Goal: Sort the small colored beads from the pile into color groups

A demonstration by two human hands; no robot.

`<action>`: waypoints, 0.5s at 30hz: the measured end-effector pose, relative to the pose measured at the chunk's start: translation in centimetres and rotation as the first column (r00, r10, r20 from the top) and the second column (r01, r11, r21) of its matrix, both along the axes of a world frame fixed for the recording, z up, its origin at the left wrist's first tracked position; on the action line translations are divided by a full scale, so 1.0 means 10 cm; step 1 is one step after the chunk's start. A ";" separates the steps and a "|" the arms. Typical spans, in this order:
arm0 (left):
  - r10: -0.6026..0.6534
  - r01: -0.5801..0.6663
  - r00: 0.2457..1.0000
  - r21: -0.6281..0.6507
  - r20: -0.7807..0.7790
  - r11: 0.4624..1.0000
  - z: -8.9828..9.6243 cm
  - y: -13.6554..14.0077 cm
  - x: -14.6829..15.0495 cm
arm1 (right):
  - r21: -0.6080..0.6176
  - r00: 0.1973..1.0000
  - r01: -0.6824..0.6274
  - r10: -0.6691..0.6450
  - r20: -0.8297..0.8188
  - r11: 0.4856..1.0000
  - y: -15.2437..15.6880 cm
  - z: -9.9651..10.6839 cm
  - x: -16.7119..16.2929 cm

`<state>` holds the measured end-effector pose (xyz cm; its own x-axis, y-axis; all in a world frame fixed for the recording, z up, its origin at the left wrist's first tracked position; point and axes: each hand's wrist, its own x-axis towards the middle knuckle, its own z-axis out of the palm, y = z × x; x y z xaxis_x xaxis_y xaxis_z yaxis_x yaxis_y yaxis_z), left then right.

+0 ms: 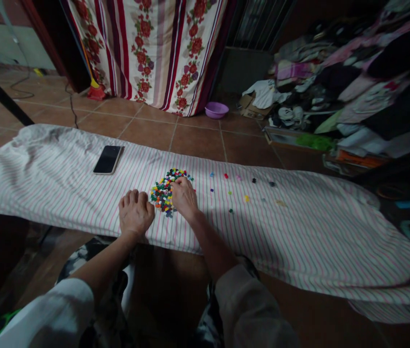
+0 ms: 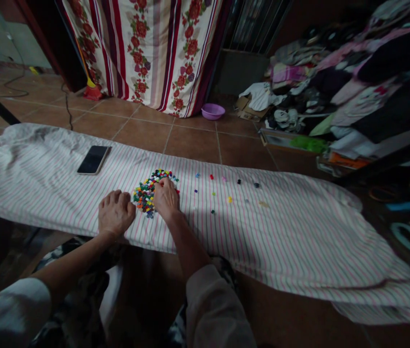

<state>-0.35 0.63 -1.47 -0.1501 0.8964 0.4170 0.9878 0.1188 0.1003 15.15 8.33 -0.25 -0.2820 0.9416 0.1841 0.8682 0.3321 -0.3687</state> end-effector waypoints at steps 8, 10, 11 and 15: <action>-0.007 0.007 0.998 -0.008 -0.057 1.000 0.04 -0.02 0.01 | 0.010 0.996 -0.006 0.005 0.088 1.000 0.05 0.14 -0.04; -0.006 0.007 0.997 0.009 -0.073 1.000 0.04 -0.02 0.00 | -0.006 0.994 0.017 -0.016 0.111 1.000 0.07 0.19 -0.04; -0.004 0.005 0.997 0.016 -0.079 1.000 0.04 -0.02 0.00 | -0.011 0.993 0.027 -0.025 0.115 1.000 0.08 0.21 -0.04; 0.006 -0.007 0.996 -0.009 -0.088 1.000 0.06 -0.03 0.01 | -0.024 0.991 0.043 -0.040 0.124 0.999 0.11 0.24 -0.03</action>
<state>-0.24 0.34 -0.86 -0.1187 0.8995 0.4204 0.9920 0.1255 0.0116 14.84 9.44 2.17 -0.2618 0.9569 0.1255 0.9204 0.2866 -0.2660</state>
